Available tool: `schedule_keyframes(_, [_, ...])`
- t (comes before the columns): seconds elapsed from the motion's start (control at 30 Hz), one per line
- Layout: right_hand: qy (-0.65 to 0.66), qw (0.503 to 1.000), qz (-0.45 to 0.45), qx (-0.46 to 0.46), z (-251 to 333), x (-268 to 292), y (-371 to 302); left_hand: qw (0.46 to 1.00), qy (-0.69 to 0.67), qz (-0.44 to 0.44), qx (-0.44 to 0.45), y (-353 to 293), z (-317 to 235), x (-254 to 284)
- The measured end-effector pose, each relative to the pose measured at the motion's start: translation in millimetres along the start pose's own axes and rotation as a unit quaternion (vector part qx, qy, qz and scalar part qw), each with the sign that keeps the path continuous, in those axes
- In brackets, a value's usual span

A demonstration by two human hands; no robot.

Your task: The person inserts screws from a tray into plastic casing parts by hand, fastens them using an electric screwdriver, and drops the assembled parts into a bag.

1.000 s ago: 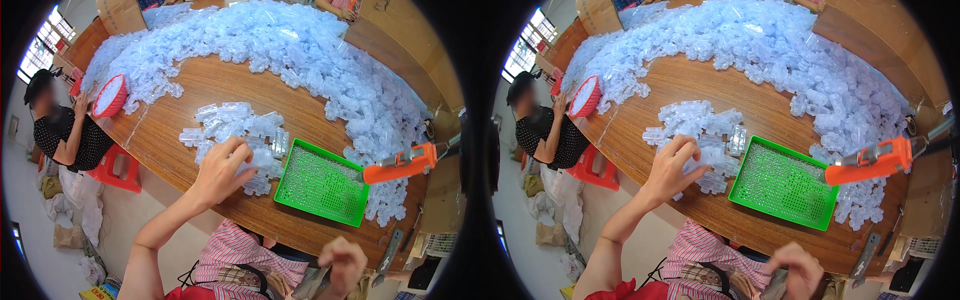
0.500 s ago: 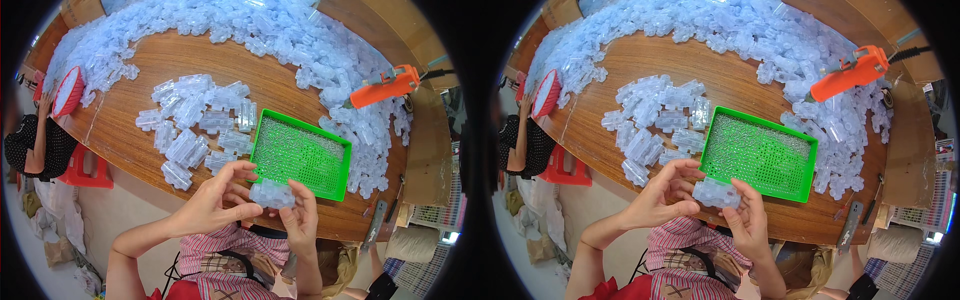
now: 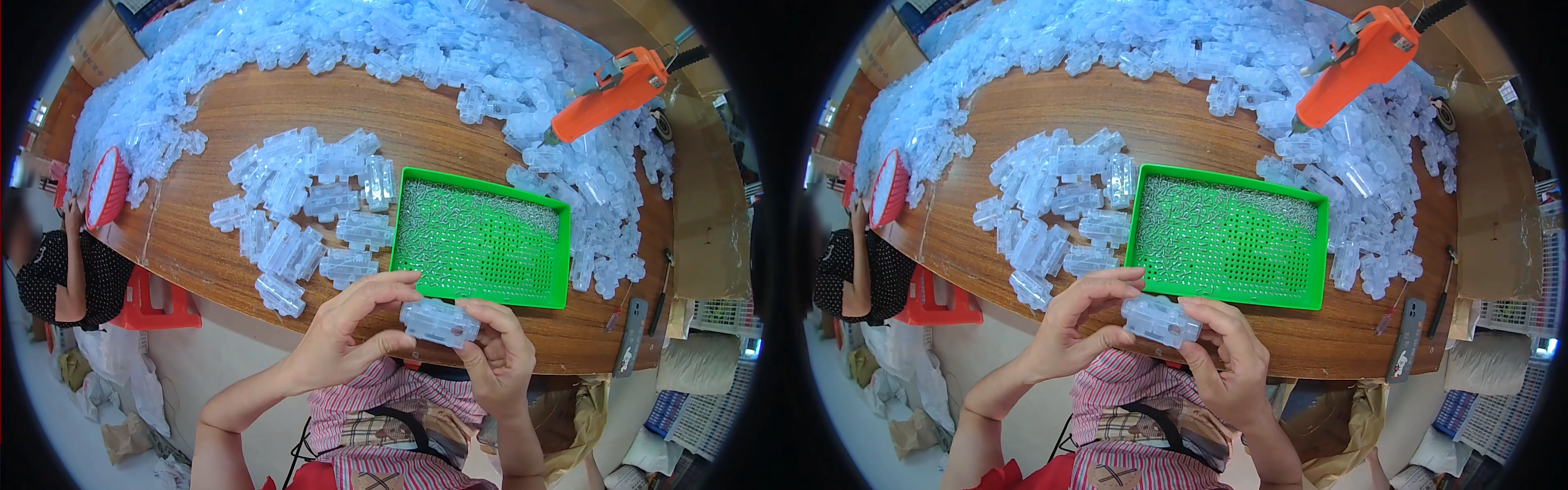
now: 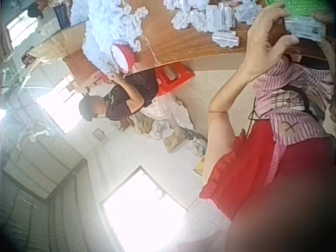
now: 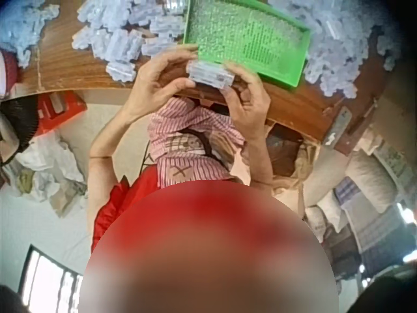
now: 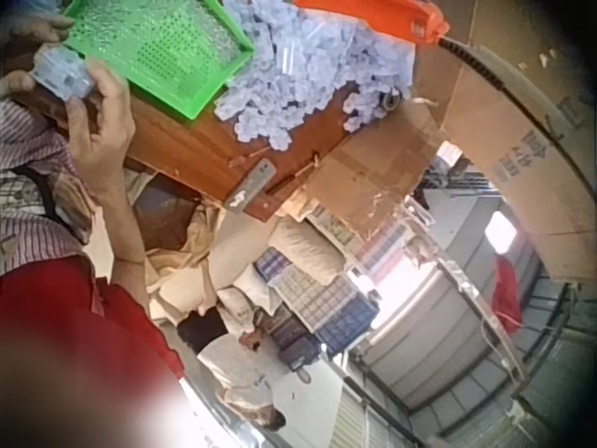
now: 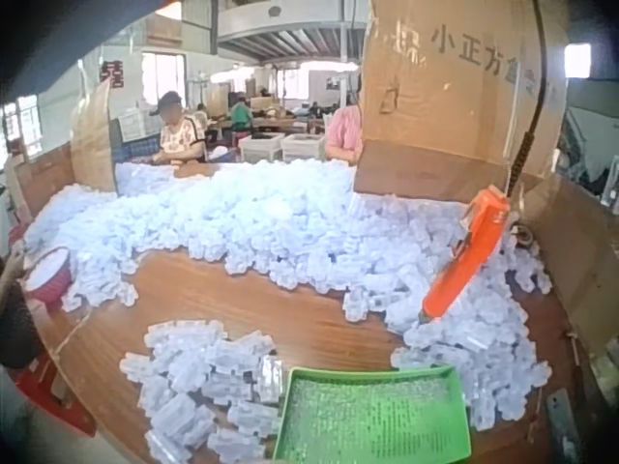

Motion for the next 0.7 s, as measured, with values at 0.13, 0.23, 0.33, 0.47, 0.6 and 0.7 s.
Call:
schedule_keyframes(0.13, [0.083, 0.995, -0.008, -0.056, -4, 3, -4, 0.999, -0.005, 0.03, 0.025, -1, -2, -2])
schedule_keyframes(0.23, [0.117, 0.986, -0.02, -0.113, -9, 2, -5, 0.998, 0.055, 0.014, -0.021, 2, -6, -1])
schedule_keyframes(0.33, [0.029, 0.997, 0.025, -0.064, -13, 3, -7, 0.98, 0.18, 0.033, -0.078, 5, -14, -5])
schedule_keyframes(0.47, [0.179, 0.963, -0.011, -0.2, -25, 2, -10, 0.987, 0.158, 0.041, -0.003, 5, -6, -10])
schedule_keyframes(0.6, [0.205, 0.948, -0.034, -0.241, -29, 2, -14, 0.99, 0.114, 0.044, 0.068, 3, -5, -6])
schedule_keyframes(0.7, [0.135, 0.952, -0.049, -0.271, -27, 8, -18, 0.966, 0.247, -0.012, 0.074, -9, -3, 16])
Point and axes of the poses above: each hand's wrist, its own y-axis towards the middle knuckle, its own x-axis out of the back of the hand, z = x × y, the point moved 5 cm from there along y, towards the middle knuckle, and after that the axes turned 8 degrees about y, right-handed, at the moved point
